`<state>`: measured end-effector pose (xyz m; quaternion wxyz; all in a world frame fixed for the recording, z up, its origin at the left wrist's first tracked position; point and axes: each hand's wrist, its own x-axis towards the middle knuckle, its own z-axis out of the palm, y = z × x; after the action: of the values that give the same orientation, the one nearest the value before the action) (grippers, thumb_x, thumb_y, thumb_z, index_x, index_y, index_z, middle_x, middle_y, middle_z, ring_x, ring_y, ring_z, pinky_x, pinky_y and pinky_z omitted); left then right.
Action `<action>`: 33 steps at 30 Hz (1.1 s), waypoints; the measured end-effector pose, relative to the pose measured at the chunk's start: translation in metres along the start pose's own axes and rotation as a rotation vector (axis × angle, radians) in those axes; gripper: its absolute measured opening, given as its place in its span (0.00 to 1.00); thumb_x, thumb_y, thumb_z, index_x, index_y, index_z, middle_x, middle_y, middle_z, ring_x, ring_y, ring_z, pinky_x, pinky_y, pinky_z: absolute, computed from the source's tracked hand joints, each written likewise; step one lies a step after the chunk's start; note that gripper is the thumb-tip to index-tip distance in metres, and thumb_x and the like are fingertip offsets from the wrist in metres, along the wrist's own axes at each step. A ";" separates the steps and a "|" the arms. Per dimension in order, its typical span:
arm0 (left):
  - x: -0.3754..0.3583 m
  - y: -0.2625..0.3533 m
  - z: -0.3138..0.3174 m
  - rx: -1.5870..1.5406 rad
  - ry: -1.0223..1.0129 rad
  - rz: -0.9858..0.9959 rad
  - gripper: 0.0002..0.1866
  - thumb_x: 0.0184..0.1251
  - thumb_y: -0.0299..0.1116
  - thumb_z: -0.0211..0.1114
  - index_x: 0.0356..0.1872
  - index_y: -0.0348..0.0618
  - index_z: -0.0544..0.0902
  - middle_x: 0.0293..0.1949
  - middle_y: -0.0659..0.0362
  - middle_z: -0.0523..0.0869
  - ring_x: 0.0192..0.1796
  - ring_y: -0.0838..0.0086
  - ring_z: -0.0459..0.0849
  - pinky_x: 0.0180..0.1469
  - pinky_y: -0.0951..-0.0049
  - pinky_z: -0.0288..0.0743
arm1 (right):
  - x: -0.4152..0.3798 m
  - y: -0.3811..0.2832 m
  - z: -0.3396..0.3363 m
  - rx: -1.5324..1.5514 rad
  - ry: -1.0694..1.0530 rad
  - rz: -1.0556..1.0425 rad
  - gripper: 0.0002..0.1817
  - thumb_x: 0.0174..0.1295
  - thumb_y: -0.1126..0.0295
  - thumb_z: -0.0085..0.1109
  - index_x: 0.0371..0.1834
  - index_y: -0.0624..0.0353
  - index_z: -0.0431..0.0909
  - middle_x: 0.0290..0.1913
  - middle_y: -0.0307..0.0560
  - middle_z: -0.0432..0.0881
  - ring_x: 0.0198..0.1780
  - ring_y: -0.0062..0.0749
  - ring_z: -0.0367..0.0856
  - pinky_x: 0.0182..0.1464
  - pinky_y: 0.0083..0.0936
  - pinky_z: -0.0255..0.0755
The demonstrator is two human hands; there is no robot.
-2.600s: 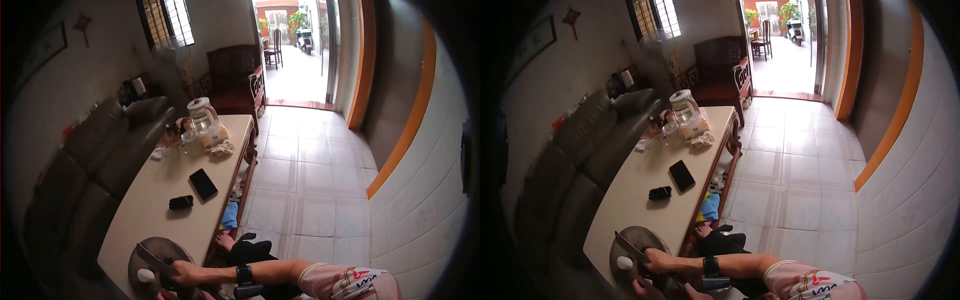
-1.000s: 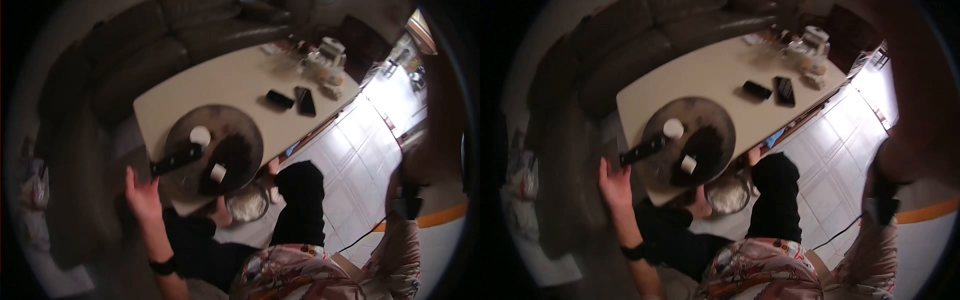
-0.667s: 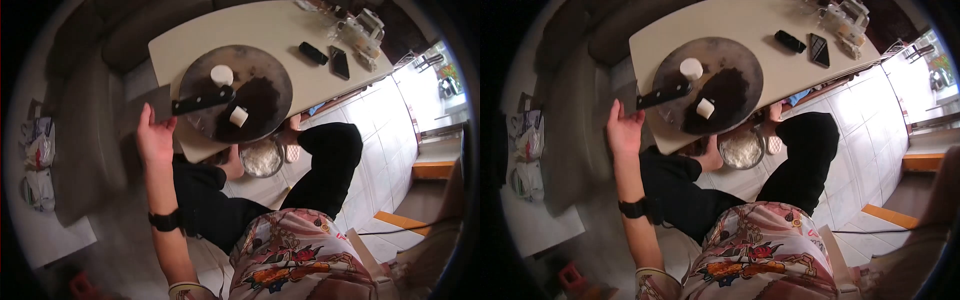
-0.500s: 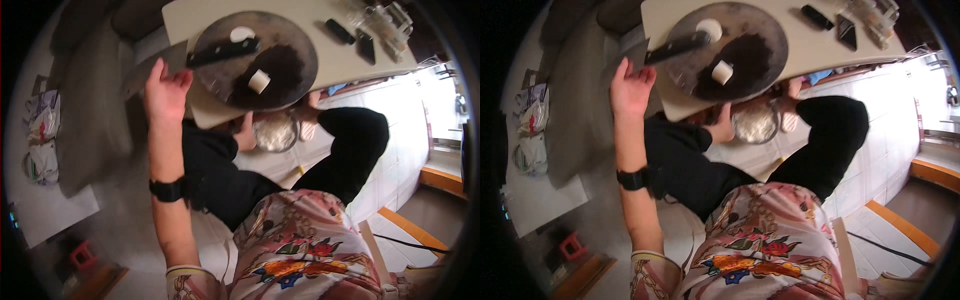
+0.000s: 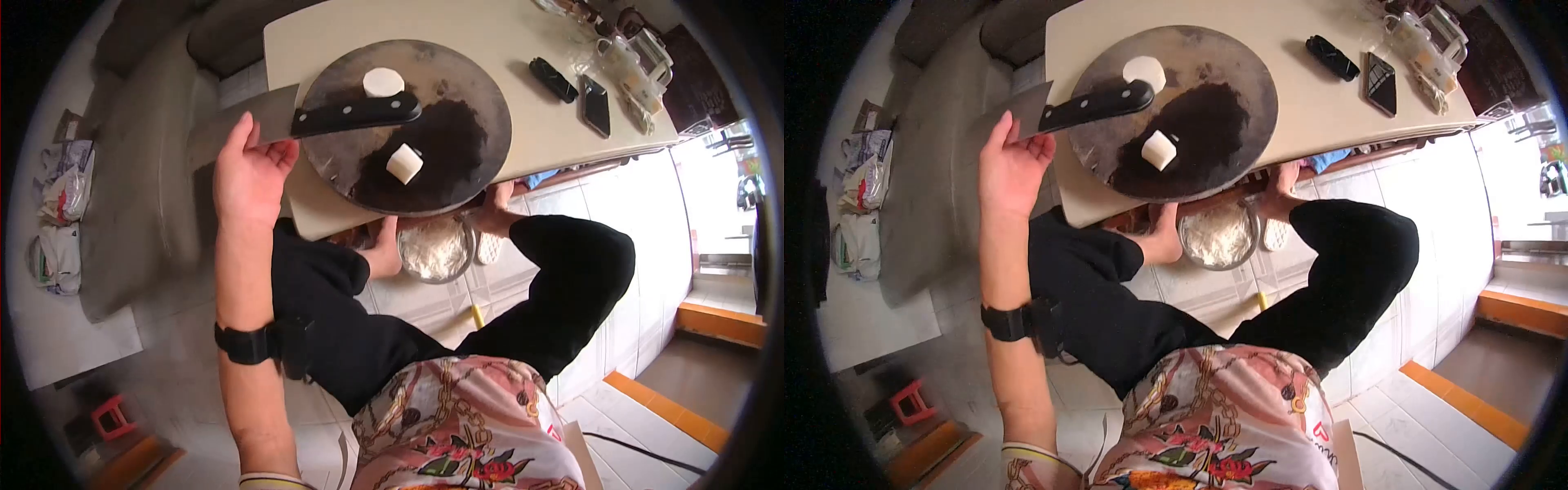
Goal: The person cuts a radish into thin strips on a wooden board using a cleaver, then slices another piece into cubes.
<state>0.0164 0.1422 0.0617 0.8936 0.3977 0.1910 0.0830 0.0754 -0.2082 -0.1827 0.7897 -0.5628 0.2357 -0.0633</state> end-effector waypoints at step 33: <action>-0.046 -0.012 0.032 0.262 0.008 0.047 0.17 0.66 0.38 0.66 0.54 0.46 0.78 0.48 0.65 0.82 0.51 0.77 0.81 0.46 0.74 0.76 | -0.187 -0.314 -0.081 -0.753 -0.027 -0.922 0.21 0.65 0.58 0.55 0.52 0.65 0.75 0.48 0.49 0.79 0.46 0.38 0.78 0.56 0.36 0.71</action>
<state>-0.0125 0.0986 0.0856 0.8309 0.5152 0.1944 0.0801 -0.0737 -0.3217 0.1415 0.4299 -0.8491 -0.0369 -0.3046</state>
